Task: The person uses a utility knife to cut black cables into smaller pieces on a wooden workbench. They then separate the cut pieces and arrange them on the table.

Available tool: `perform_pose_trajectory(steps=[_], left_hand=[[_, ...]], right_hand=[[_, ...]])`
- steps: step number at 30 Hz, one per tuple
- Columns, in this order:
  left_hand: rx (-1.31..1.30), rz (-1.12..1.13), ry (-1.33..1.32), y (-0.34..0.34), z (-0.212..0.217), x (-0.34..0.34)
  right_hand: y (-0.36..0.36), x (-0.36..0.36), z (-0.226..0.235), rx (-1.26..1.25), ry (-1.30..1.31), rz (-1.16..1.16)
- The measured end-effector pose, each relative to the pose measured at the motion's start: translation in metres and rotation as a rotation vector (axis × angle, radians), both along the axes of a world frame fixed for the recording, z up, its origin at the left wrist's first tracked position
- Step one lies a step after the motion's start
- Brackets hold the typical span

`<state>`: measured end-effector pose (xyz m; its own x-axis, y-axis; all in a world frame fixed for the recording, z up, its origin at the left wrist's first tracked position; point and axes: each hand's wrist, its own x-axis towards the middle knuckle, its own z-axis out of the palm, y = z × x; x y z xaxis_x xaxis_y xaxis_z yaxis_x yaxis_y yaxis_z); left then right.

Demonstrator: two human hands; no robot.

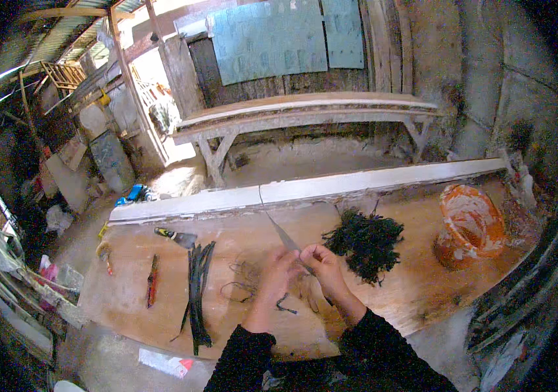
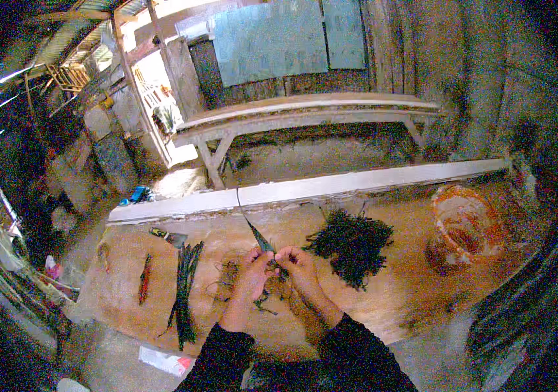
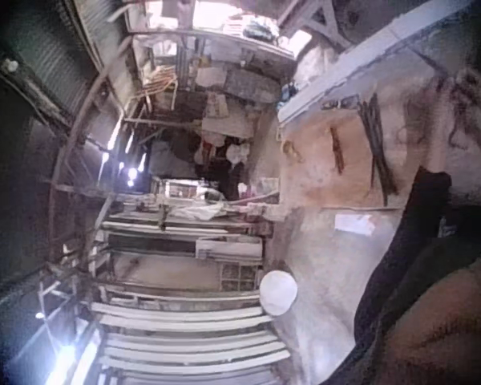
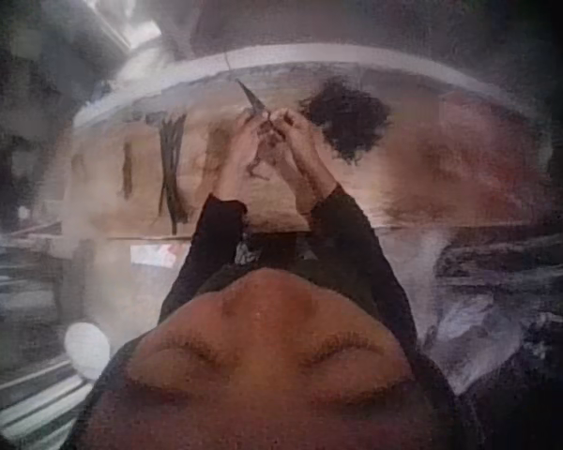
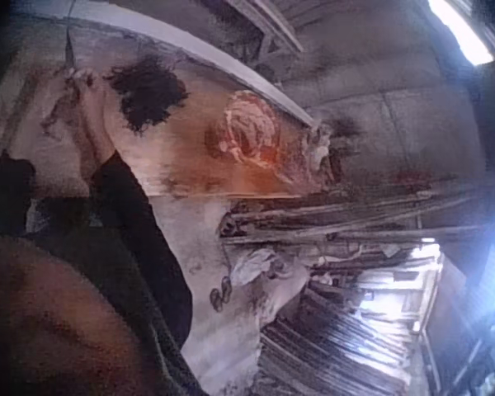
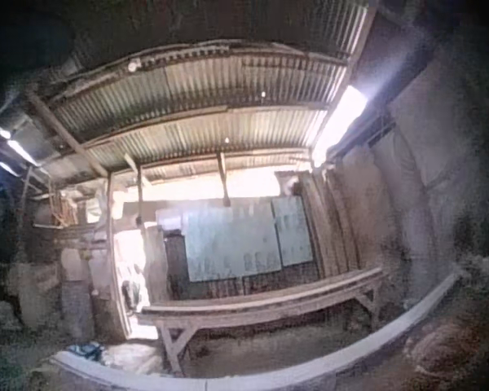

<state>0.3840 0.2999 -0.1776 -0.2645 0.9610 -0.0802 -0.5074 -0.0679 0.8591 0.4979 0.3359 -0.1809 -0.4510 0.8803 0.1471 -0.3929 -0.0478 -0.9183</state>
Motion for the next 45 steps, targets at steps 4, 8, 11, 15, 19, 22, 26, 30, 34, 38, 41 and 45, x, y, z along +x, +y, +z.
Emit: perform_pose_trajectory(steps=[4, 8, 11, 15, 19, 22, 26, 30, 34, 38, 41, 45], left_hand=[[0.023, -0.04, 0.065, 0.01, -0.02, 0.002], [-0.088, -0.103, 0.263, 0.002, -0.029, 0.003], [-0.085, -0.128, 0.482, -0.003, -0.025, 0.001], [-0.13, -0.159, 0.725, -0.002, -0.024, -0.002], [-0.115, -0.152, 0.567, -0.005, -0.035, -0.005], [0.015, -0.137, 0.611, 0.0, -0.029, -0.005], [0.007, -0.136, 0.488, 0.003, -0.035, -0.007], [0.077, -0.106, 0.477, 0.004, -0.035, -0.009], [0.078, -0.097, 0.444, -0.001, -0.025, -0.001], [0.135, -0.009, 0.56, 0.006, -0.04, -0.013], [0.097, -0.05, 0.545, 0.0, -0.027, -0.007], [0.111, -0.029, 0.597, -0.003, -0.028, -0.007]], right_hand=[[0.017, 0.014, -0.028, 0.035, 0.009, 0.06], [0.011, 0.025, -0.029, 0.045, -0.072, 0.055], [0.015, 0.023, -0.034, 0.125, -0.211, 0.037], [0.009, 0.03, -0.02, 0.003, -0.147, 0.08], [0.013, 0.024, -0.033, 0.049, -0.053, 0.092], [0.011, 0.021, -0.039, -0.029, -0.095, 0.077], [0.013, 0.016, -0.045, 0.061, -0.083, 0.053], [0.008, 0.012, -0.043, 0.103, -0.032, 0.03], [0.014, 0.014, -0.048, 0.141, -0.026, 0.017], [0.009, 0.012, -0.038, 0.164, -0.075, -0.06], [0.01, 0.015, -0.045, 0.174, -0.066, -0.104], [-0.001, 0.012, -0.036, 0.265, -0.041, -0.173]])
